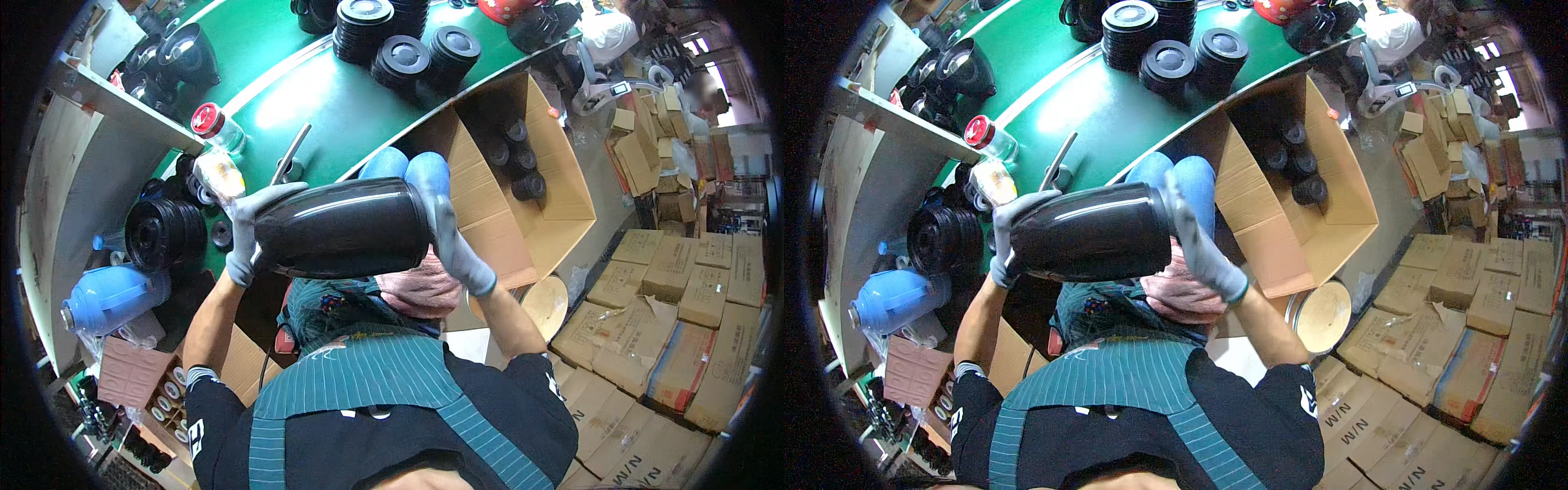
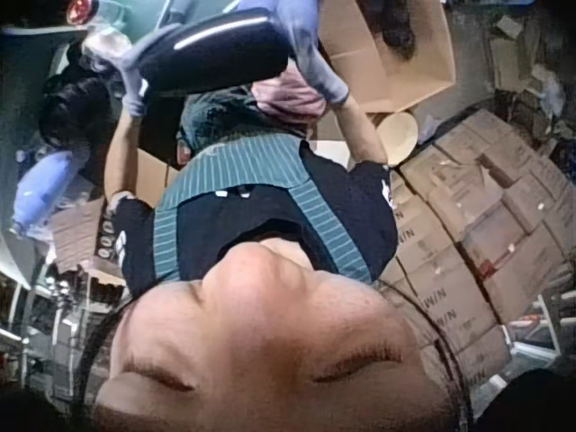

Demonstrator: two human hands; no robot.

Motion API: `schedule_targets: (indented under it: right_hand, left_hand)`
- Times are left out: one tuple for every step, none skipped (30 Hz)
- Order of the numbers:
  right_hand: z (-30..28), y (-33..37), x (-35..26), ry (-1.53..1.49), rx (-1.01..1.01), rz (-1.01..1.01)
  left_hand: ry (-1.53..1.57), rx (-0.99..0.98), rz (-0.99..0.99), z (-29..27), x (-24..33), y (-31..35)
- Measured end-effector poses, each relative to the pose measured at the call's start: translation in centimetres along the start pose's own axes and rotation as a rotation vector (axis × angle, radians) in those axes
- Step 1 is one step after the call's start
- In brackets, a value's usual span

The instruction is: The person sits on the floor and repeatedly picks up black ceramic pots and lids from a green table. They wipe the rim of each pot with a cloth, insert a metal rod into the pot, and place the lid on top. The finished units are stacked on the table.

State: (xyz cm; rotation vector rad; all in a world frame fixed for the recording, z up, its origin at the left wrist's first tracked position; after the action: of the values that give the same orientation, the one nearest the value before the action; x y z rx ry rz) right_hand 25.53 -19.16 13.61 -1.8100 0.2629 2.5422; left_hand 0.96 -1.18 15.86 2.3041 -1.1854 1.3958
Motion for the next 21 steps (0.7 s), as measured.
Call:
schedule_targets:
  right_hand:
    - [1.6,0.4,-1.8,0.040,-0.012,-0.221]
    - [2.1,0.1,-2.9,0.335,-0.050,-0.542]
    - [2.4,0.3,-2.8,0.247,-0.068,-0.586]
    - [2.6,0.5,-3.1,0.159,-0.085,-0.629]
    - [1.6,-0.1,-2.5,0.079,-0.037,-0.495]
    - [0.8,-0.5,-1.6,-0.019,-0.001,-0.356]
    - [-0.2,-0.5,-0.3,-0.116,0.046,-0.214]
    - [-0.5,-0.4,-0.1,0.409,-0.012,-0.287]
    - [-1.4,-0.3,1.8,0.529,0.008,-0.203]
    - [-2.4,0.2,3.5,0.424,0.031,-0.064]
    - [-2.5,0.1,4.4,0.320,0.051,0.065]
    - [-1.0,-0.3,2.6,-0.007,0.064,0.245]
    - [-0.5,-0.3,2.1,-0.127,0.049,0.254]
    - [0.1,-0.5,1.4,-0.246,0.041,0.259]
    - [0.3,-0.1,1.1,-0.154,0.012,0.104]
    - [0.7,0.6,0.6,-0.102,0.013,0.021]
    - [1.3,1.2,0.2,-0.055,0.006,-0.061]
    - [2.1,1.3,-1.6,-0.035,0.040,-0.090]
    - [2.8,1.3,-3.5,-0.014,0.073,-0.120]
    - [3.0,1.5,-4.5,0.007,0.109,-0.151]
    - [2.2,1.4,-4.3,0.036,0.112,-0.141]
  left_hand:
    - [0.125,-0.043,-0.142,0.9,-2.6,0.8]
    - [0.266,-0.098,-0.278,2.2,-3.5,0.8]
    - [0.216,-0.106,-0.207,2.8,-3.0,0.8]
    - [0.141,-0.071,-0.098,2.6,-2.2,1.1]
    - [0.069,-0.039,0.032,1.6,0.0,0.2]
    - [-0.017,-0.001,0.146,0.2,2.4,-0.2]
    - [-0.305,0.004,0.282,-0.3,4.5,-0.7]
    - [-0.450,-0.024,0.469,-1.0,6.7,-1.0]
    - [-0.593,-0.087,0.645,-0.6,8.0,-0.7]
    - [-0.736,-0.149,0.822,0.1,8.7,-0.3]
    - [-0.746,-0.206,0.710,0.2,6.6,-0.3]
    - [-0.559,-0.188,0.668,-0.6,6.8,-1.7]
    - [-0.441,-0.136,0.513,-0.7,6.1,-1.7]
    - [-0.325,-0.095,0.388,-0.9,4.8,-2.1]
    - [-0.191,-0.063,0.200,-0.6,2.3,-1.8]
    - [0.102,-0.057,-0.064,0.0,-0.6,-0.8]
    - [0.192,-0.022,-0.154,0.1,-1.6,0.1]
    - [0.291,0.011,-0.233,0.6,-2.4,0.3]
    - [0.347,0.052,-0.220,1.0,-2.2,0.7]
    - [0.403,0.090,-0.205,1.5,-1.5,1.1]
    - [0.459,0.128,-0.191,1.7,-1.1,1.1]
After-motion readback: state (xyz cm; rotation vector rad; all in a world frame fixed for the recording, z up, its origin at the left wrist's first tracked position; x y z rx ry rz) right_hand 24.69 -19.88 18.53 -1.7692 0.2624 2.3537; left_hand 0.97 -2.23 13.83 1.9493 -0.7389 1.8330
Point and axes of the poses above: each hand's wrist, its own y-axis away from the middle knuckle, its own z-axis out of the palm, x = y × z, the point moved 6 cm from there along -y, towards the middle knuckle, and after that the axes turned 9 degrees about -y, right-handed, at the moved point
